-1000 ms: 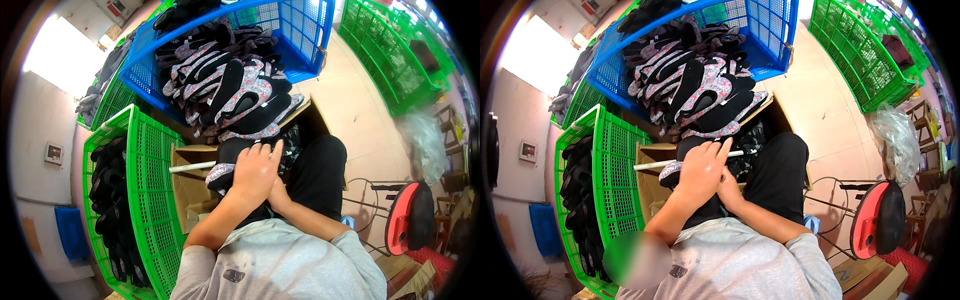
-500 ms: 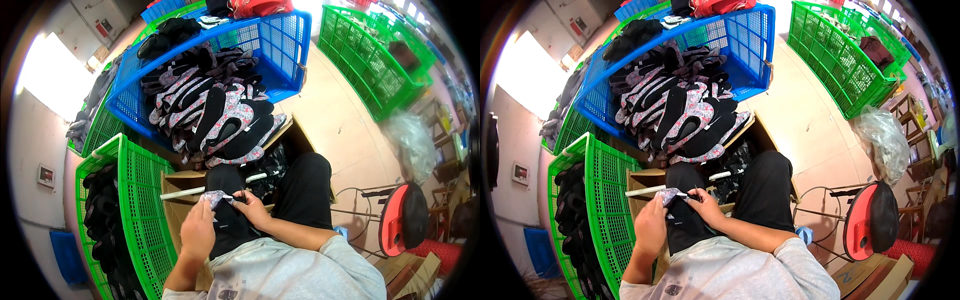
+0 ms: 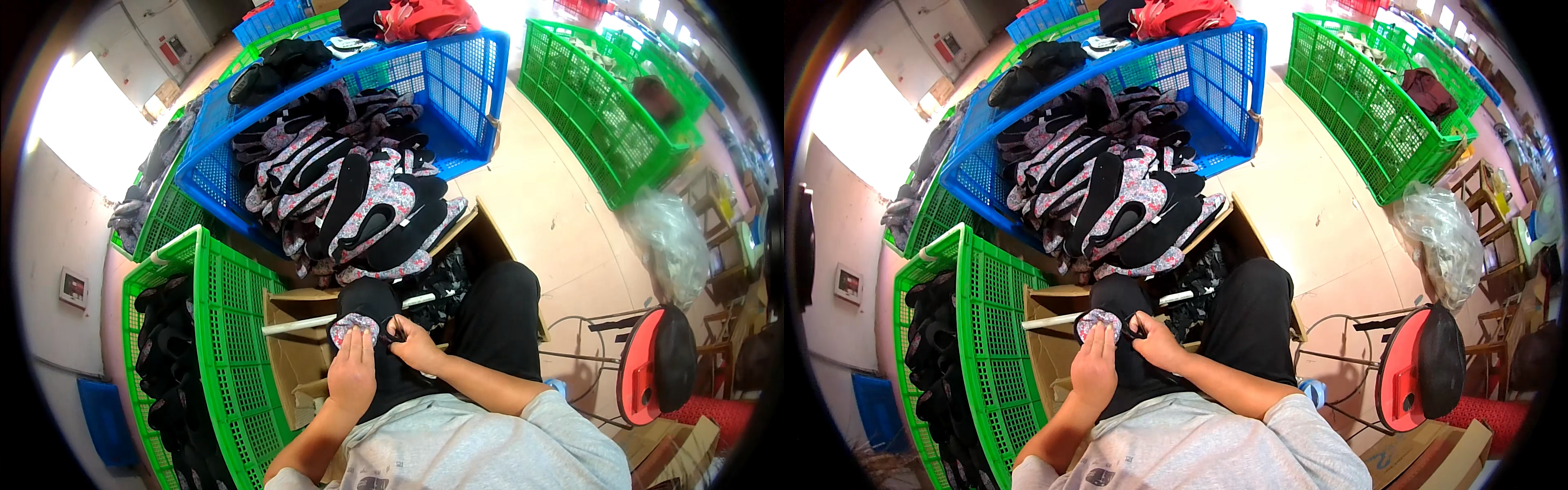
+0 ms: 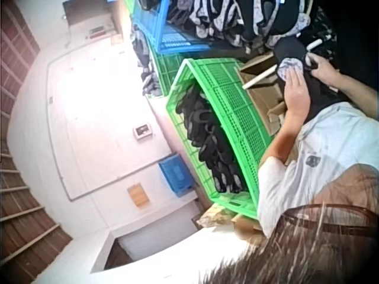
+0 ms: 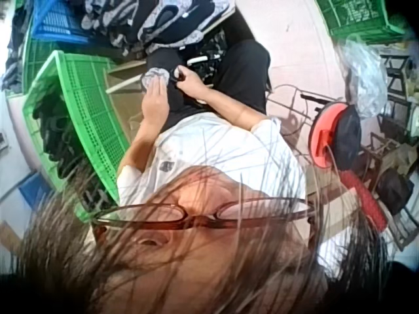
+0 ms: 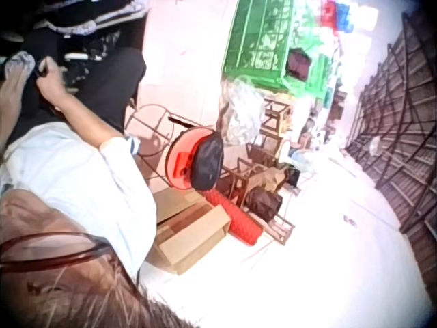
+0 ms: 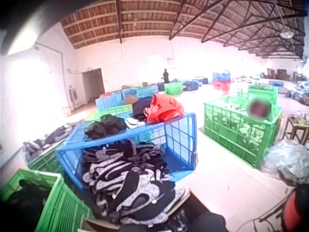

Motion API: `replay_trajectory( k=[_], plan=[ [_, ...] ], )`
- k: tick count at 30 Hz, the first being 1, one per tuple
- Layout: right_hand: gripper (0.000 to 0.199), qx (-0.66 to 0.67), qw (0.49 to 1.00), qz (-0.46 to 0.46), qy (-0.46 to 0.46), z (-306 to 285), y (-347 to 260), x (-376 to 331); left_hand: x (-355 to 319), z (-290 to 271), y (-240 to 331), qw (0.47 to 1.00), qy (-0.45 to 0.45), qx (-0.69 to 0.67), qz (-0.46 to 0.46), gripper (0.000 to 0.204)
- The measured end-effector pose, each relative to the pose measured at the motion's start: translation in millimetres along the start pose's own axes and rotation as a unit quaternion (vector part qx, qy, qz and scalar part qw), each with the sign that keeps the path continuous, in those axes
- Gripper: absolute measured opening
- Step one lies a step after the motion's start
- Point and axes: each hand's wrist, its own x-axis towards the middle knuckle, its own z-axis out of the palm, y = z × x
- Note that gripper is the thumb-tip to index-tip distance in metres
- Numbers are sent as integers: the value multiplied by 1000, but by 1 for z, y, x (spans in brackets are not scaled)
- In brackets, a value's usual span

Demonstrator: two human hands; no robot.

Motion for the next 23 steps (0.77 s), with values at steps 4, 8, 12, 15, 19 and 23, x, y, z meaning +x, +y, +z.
replay_trajectory(
  k=[4, 8, 12, 15, 19, 23],
  plan=[
    [23, 18, 1000, -14, -1, 1, 12, 3, 7, 13, -4, 999, 35, 14, 4, 45],
    [25, 56, 998, 2, 0, 3, -3, 1, 13, 18, -9, 999, 50, 10, -6, 44],
    [24, 57, 998, 20, -10, 3, -9, 1, 18, 25, -15, 996, 85, -1, -26, 44],
    [23, 33, 999, 28, -10, 5, -17, -2, 27, 25, -23, 994, 93, -28, -53, 41],
    [23, 43, 998, 41, -6, 8, -20, 1, 42, 31, -34, 989, 108, -59, -76, 32],
    [23, 36, 998, 43, 3, 8, -35, 6, 53, 39, -46, 984, 103, -111, -92, 33]
  ],
)
